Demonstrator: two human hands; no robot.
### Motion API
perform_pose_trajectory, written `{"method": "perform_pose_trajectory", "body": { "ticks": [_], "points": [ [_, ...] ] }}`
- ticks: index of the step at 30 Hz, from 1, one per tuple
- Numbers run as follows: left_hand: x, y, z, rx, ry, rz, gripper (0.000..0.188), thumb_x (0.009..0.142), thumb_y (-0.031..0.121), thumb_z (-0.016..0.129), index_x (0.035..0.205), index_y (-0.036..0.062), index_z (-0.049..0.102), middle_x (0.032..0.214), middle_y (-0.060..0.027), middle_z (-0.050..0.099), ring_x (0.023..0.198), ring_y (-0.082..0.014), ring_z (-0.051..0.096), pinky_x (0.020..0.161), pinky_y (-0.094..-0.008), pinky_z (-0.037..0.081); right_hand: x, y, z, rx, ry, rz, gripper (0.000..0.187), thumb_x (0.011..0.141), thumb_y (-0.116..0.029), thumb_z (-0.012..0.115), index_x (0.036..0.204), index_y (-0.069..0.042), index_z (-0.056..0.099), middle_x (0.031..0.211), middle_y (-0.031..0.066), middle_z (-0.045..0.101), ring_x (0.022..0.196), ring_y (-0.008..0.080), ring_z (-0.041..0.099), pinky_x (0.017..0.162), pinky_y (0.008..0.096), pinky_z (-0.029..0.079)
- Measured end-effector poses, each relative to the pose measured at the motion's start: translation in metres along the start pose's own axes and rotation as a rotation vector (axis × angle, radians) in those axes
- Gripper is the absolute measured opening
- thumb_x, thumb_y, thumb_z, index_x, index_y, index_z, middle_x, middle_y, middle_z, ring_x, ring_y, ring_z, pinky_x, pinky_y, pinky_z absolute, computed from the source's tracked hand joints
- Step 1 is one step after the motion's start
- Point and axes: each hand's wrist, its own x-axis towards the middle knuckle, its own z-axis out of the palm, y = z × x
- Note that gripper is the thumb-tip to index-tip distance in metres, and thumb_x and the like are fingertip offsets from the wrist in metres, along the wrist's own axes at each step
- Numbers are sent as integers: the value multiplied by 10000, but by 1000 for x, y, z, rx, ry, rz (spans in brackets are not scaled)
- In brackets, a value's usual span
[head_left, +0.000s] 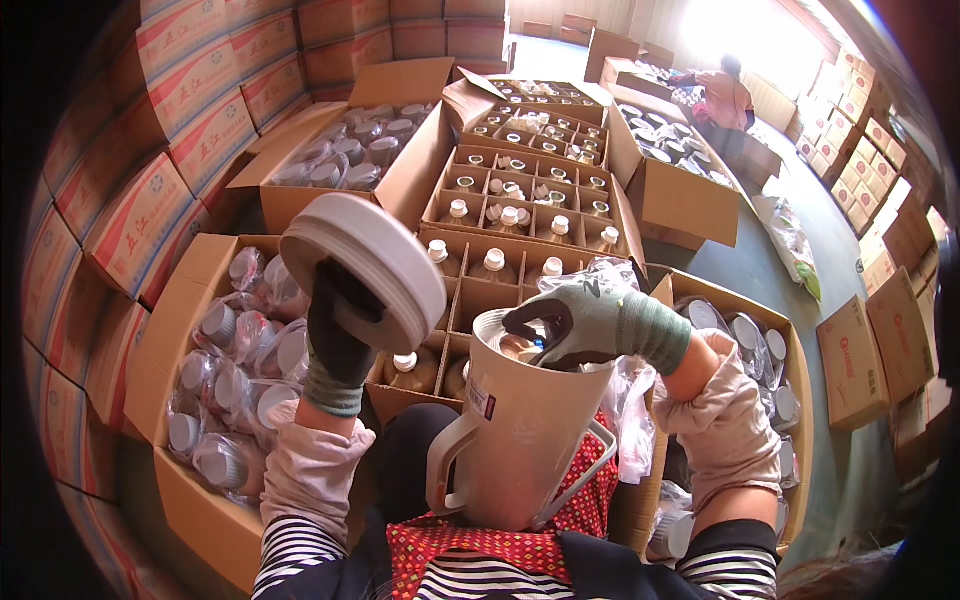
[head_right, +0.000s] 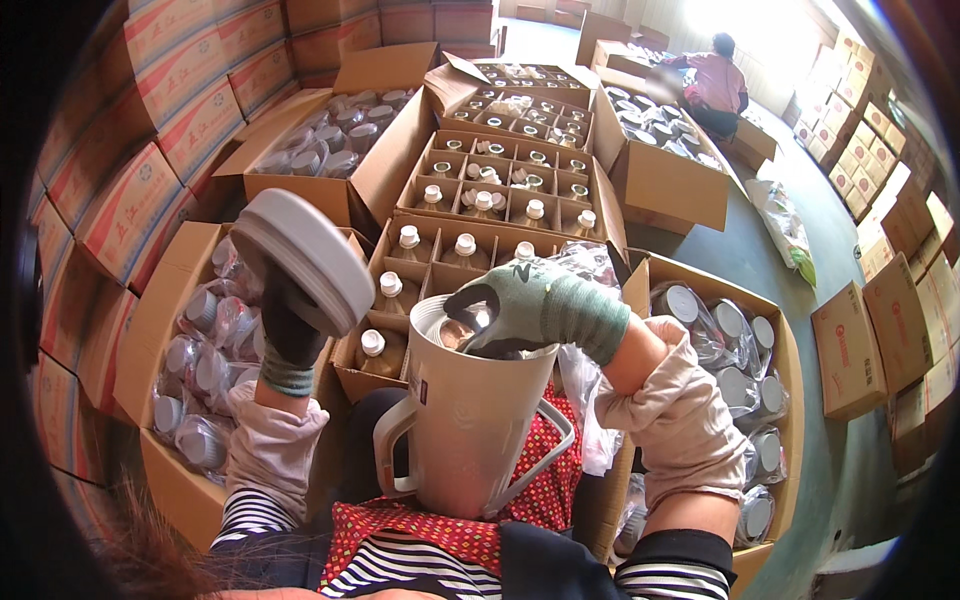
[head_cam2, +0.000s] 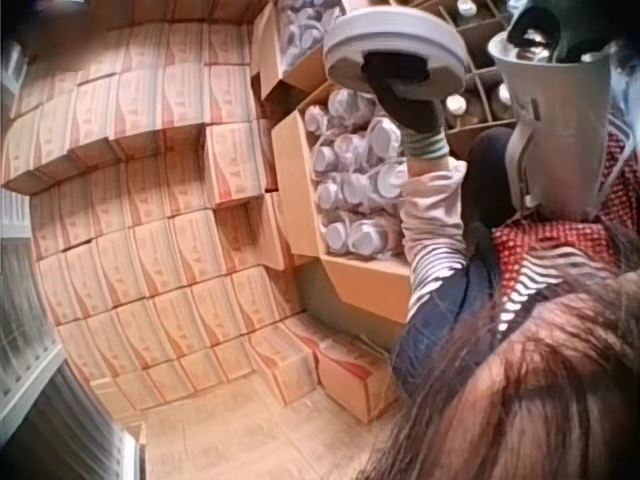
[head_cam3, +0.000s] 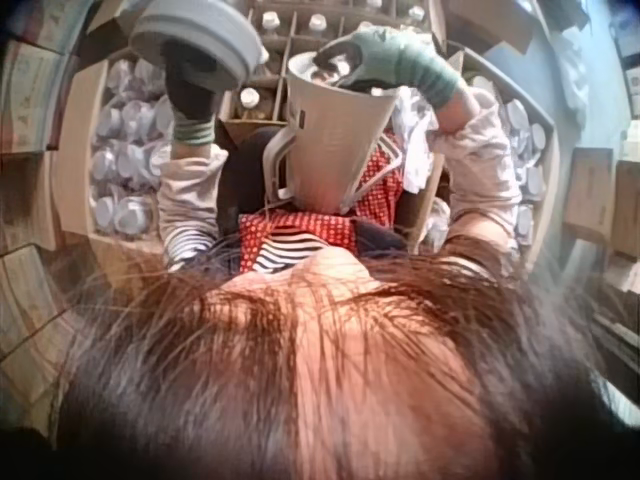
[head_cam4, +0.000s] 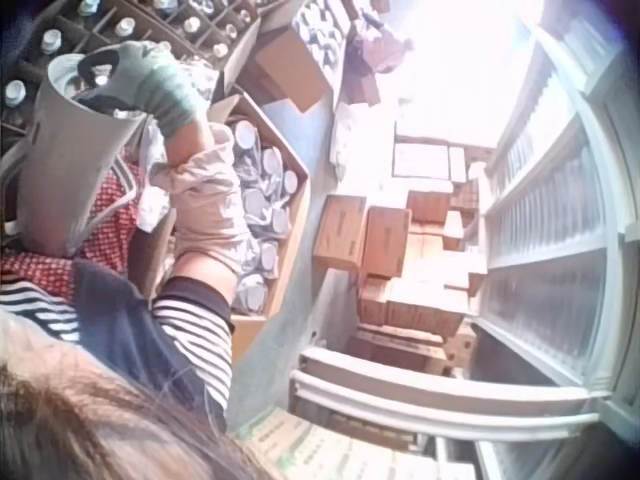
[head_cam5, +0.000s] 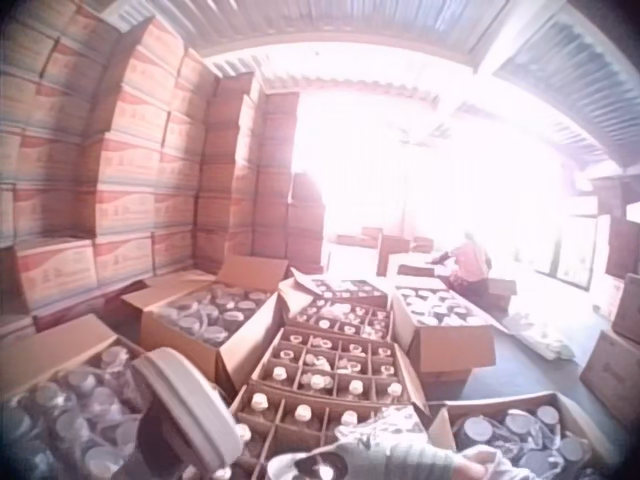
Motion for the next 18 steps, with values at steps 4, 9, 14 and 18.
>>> {"method": "perform_pose_trajectory", "body": {
  "ticks": [4, 9, 14, 18],
  "points": [
    [29, -9, 49, -34, 183, 110, 456, 1116, 281, 515, 1478, 6, 487, 1442, -170, 568, 1341, -318, 554, 1150, -454, 455, -6, 0, 16, -1, 115, 3, 487, 824, -545, 791, 1213, -252, 781, 996, 123, 793, 939, 306, 760, 845, 408, 595],
    [49, -38, 49, 1548, 87, 770, 599, 980, 227, 700, 1464, -51, 483, 1362, -199, 607, 1181, -321, 646, 1022, -406, 514, -22, 8, 22, 845, 211, 110, 882, 894, -197, 844, 1620, -86, 354, 1359, 138, 642, 1109, 190, 672, 963, 375, 560],
    [72, -58, 104, 1254, -378, 642, 820, 994, 509, 647, 1577, 15, 349, 1491, -209, 537, 1351, -307, 556, 1124, -453, 450, -16, 43, 63, 1004, 689, -262, 762, 1077, -572, 483, 1632, -100, 259, 1523, 113, 450, 1359, 225, 503, 1152, 398, 426],
    [59, -77, 102, 915, -339, 183, 1097, 953, 780, 477, 1666, 16, 144, 1701, -211, 248, 1550, -315, 308, 1261, -459, 249, -42, 39, 75, 864, 887, -98, 744, 1049, -526, 522, 1576, -39, 328, 1493, 140, 454, 1387, 266, 447, 1188, 412, 335]
  ]
}}
